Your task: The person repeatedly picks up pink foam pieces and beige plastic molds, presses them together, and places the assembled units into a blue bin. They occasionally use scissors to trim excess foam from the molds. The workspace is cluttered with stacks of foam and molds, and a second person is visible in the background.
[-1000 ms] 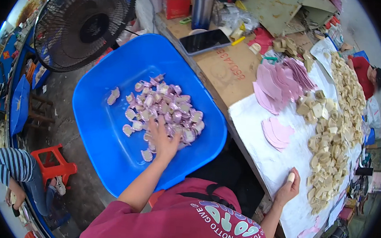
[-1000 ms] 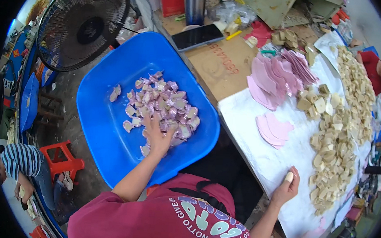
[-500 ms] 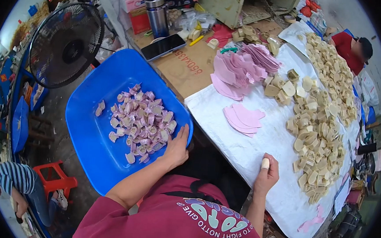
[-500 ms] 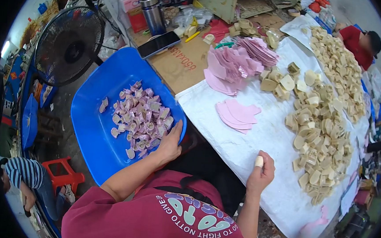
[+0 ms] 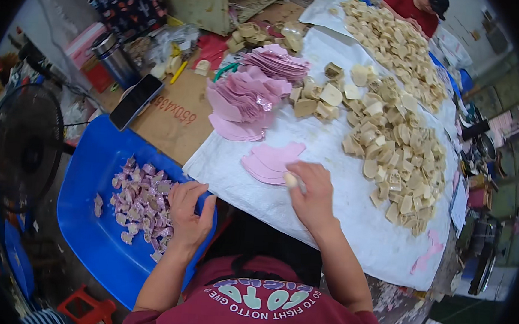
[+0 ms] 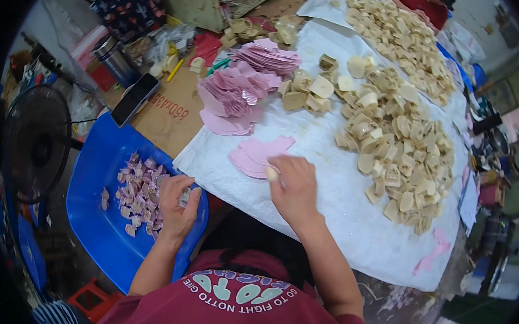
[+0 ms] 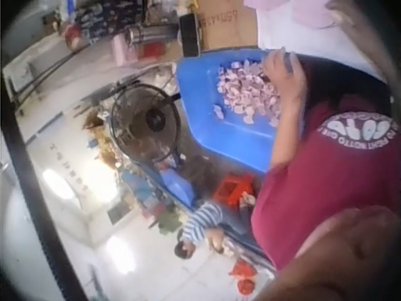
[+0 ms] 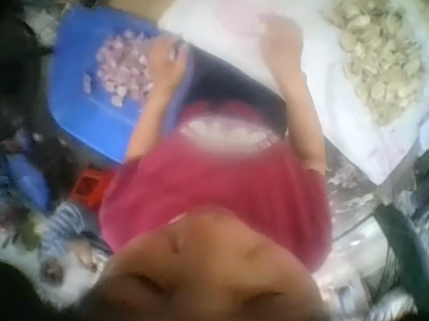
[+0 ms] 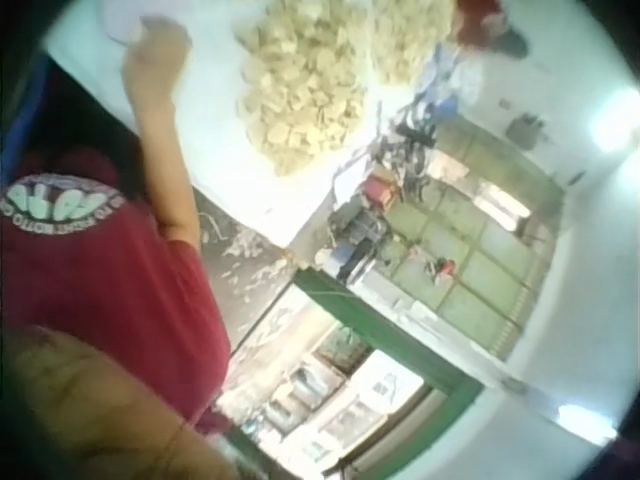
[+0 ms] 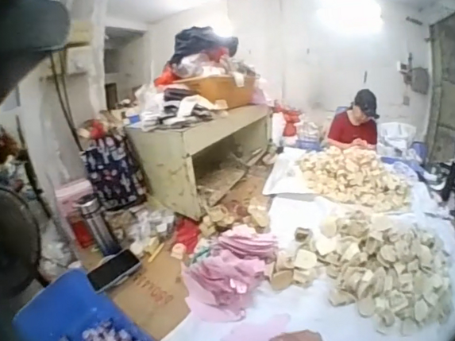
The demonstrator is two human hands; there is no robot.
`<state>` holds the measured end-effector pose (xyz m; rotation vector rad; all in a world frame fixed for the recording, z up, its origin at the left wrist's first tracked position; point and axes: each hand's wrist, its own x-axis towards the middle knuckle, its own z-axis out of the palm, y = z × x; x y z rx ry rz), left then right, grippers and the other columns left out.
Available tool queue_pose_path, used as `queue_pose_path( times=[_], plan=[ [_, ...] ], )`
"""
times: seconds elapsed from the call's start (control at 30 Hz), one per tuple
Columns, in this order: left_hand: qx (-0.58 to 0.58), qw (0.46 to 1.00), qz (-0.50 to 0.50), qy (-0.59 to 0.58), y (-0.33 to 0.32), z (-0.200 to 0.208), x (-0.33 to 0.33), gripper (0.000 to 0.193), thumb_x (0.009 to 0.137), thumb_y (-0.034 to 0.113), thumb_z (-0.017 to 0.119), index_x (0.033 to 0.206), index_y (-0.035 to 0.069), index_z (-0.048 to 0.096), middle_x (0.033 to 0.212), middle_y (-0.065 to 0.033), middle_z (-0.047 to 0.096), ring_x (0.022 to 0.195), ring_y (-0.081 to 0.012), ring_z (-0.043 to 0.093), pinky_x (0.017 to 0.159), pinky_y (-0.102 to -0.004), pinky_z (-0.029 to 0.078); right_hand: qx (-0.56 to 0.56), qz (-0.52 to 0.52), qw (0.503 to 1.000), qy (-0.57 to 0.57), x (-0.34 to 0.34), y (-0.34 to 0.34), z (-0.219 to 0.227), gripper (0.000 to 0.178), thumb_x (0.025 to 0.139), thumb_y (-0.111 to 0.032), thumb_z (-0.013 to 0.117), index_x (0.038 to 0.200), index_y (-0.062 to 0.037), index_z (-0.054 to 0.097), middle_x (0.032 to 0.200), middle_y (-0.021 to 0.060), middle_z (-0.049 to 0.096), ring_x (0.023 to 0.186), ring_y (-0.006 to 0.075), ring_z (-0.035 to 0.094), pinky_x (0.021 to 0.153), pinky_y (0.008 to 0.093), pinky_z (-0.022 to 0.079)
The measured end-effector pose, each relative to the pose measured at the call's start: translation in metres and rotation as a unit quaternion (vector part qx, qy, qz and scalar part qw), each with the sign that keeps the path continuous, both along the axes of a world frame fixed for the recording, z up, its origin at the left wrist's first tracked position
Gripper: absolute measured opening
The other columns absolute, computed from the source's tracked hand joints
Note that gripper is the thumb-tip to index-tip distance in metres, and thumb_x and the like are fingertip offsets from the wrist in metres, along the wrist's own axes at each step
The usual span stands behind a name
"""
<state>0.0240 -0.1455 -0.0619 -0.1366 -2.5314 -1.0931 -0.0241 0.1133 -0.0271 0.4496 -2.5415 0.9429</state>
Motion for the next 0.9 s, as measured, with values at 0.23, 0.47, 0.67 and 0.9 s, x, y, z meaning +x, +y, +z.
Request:
queue_pose_path(
  times=[0.23, 0.47, 0.67, 0.9],
  plan=[
    [-0.026, 0.986, -0.155, 0.055, 0.048, 0.025, -0.013, 0.026, 0.073, 0.009, 0.071, 0.099, 0.008, 0.066, 0.105, -0.0092, 0.061, 0.108, -0.0299, 0.056, 0.103, -0.0492, 0.03, 0.117, -0.025, 0.988, -0.102, -0.003, -0.02, -0.028, 0.018, 0.075, -0.012, 0.071, 0.092, -0.0101, 0.067, 0.097, 0.0049, 0.061, 0.092, 0.0253, 0.054, 0.078, 0.0382, 0.039],
    [-0.027, 0.97, -0.235, 0.054, 0.081, 0.009, -0.034, 0.027, 0.072, 0.008, 0.071, 0.098, 0.006, 0.065, 0.106, -0.0121, 0.06, 0.105, -0.0318, 0.055, 0.098, -0.0467, 0.036, -0.077, -0.04, 0.989, -0.116, -0.004, -0.01, -0.042, 0.017, 0.076, -0.007, 0.068, 0.093, -0.0083, 0.07, 0.09, 0.0041, 0.065, 0.087, 0.024, 0.057, 0.077, 0.0379, 0.043],
    [-0.027, 0.971, -0.233, 0.05, 0.079, -0.013, -0.037, 0.027, 0.071, 0.008, 0.072, 0.097, 0.004, 0.065, 0.107, -0.0137, 0.059, 0.104, -0.0334, 0.053, 0.094, -0.0454, 0.039, -0.539, -0.046, 0.795, -0.274, -0.003, 0.026, -0.043, 0.019, 0.089, -0.016, 0.065, 0.1, -0.001, 0.068, 0.091, 0.0036, 0.068, 0.083, 0.0143, 0.062, 0.076, 0.032, 0.048],
    [-0.07, 0.967, -0.209, 0.129, 0.075, 0.004, -0.029, 0.036, 0.073, 0.02, 0.075, 0.106, 0.006, 0.068, 0.122, -0.0144, 0.059, 0.115, -0.0317, 0.051, 0.097, -0.04, 0.04, -0.589, -0.11, 0.779, -0.187, 0.027, 0.068, -0.028, 0.021, 0.092, -0.015, 0.062, 0.106, -0.0003, 0.067, 0.096, 0.0054, 0.068, 0.087, 0.0139, 0.062, 0.081, 0.0299, 0.048]
  ],
)
